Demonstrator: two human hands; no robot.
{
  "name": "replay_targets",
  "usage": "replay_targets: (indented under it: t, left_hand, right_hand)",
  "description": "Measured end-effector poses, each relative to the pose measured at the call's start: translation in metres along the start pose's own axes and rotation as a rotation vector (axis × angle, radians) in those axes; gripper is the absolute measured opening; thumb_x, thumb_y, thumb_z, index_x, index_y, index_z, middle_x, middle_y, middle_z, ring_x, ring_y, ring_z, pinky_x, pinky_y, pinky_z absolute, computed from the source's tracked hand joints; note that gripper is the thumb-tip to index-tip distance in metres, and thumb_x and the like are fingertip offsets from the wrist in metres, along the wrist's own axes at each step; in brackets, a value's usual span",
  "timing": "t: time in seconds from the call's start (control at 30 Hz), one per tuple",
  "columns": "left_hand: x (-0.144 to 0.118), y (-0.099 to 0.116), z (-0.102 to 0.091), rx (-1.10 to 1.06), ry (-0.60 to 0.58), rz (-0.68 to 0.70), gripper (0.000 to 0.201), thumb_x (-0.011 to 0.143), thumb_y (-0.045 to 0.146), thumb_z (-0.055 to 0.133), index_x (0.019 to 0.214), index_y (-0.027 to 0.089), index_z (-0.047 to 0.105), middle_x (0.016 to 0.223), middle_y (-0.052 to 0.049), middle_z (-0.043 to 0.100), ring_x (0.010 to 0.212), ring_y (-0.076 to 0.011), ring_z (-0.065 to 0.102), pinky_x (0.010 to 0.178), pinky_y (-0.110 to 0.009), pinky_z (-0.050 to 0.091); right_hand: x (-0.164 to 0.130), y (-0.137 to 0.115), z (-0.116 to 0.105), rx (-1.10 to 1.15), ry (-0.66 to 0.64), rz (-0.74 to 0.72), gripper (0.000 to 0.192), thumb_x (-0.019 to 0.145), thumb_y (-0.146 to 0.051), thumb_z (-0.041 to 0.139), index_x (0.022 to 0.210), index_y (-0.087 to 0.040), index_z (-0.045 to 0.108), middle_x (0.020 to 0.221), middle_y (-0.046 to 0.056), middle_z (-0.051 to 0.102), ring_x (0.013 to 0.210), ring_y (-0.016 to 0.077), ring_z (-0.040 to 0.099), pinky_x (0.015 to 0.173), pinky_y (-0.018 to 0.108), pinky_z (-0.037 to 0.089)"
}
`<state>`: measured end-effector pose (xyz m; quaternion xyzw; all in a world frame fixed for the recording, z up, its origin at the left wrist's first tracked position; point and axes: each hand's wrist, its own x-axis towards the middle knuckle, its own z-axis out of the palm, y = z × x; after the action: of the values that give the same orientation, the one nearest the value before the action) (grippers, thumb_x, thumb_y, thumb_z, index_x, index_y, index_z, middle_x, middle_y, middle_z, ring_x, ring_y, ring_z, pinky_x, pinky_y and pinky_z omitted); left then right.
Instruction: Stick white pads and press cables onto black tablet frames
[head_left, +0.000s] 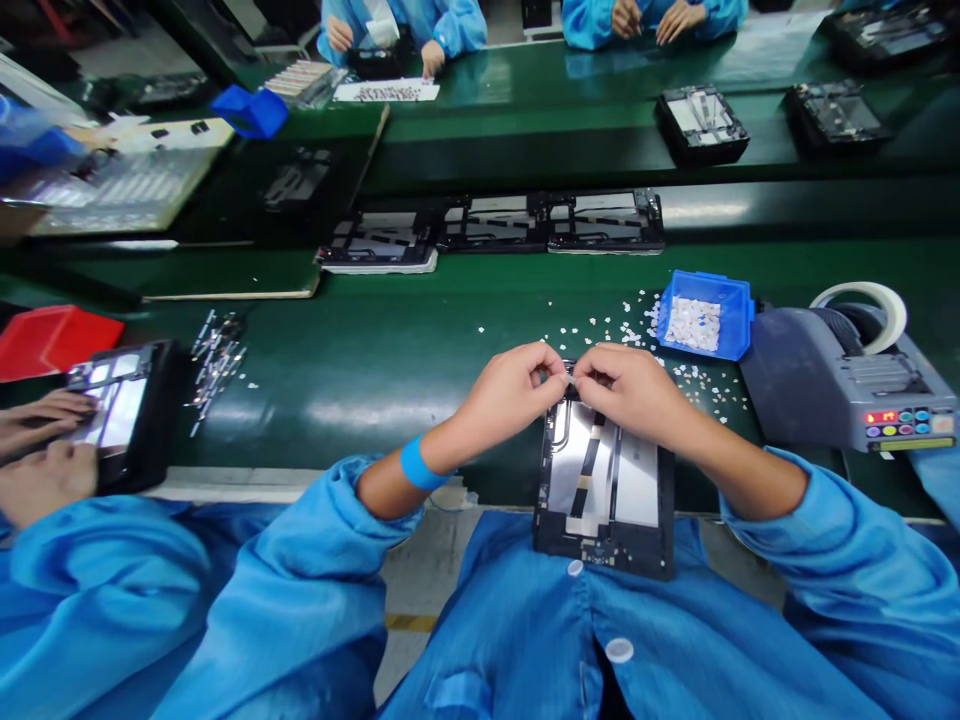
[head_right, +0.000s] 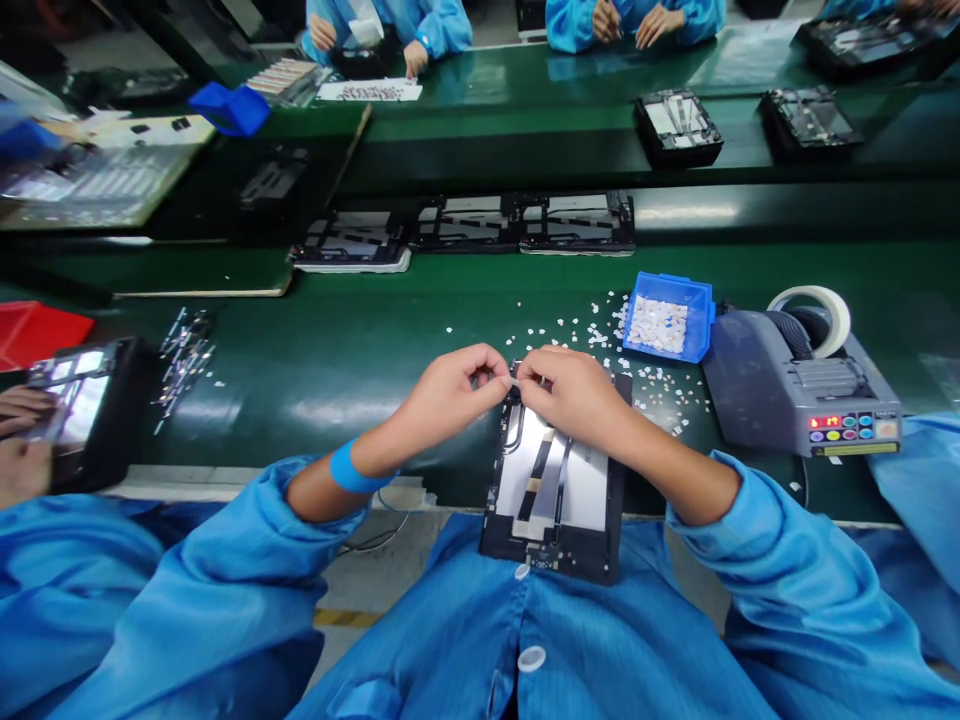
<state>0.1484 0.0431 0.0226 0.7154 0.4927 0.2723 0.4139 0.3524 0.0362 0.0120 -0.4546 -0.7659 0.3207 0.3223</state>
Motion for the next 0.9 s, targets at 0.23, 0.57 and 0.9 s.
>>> replay_targets:
  t: [0.23,0.57,0.9]
  left_hand:
    - [0.005,-0.011,0.023,-0.54,0.029,-0.128,0.019,0.087,0.036,0.071,0.084,0.018,0.065,0.078,0.001,0.061,0.072,-0.0126,0.053,0.068,-0.027,0.043]
    - [0.006,-0.023,-0.003,0.146,0.095,0.145,0.014,0.093,0.021,0.057,0.082,0.02,0.066,0.086,-0.002,0.07,0.086,-0.0184,0.063,0.082,-0.033,0.047]
    - [0.003,-0.028,0.013,0.638,-0.119,0.374,0.016,0.093,0.017,0.057,0.096,0.021,0.072,0.13,-0.009,0.076,0.115,-0.0316,0.064,0.099,-0.048,0.045]
  right_hand:
    - [-0.005,0.002,0.018,0.314,0.097,0.259,0.015,0.088,-0.03,0.062,0.078,-0.02,0.067,0.071,-0.003,0.065,0.064,0.0132,0.055,0.06,0.026,0.041]
    - [-0.016,0.051,-0.013,-0.579,0.034,-0.179,0.029,0.105,-0.022,0.05,0.106,-0.017,0.078,0.1,0.01,0.076,0.089,0.0229,0.062,0.082,0.037,0.044]
    - [-0.013,0.063,-0.016,-0.836,-0.165,-0.425,0.038,0.107,-0.019,0.046,0.139,-0.022,0.067,0.108,0.011,0.07,0.085,0.0217,0.05,0.072,0.036,0.036]
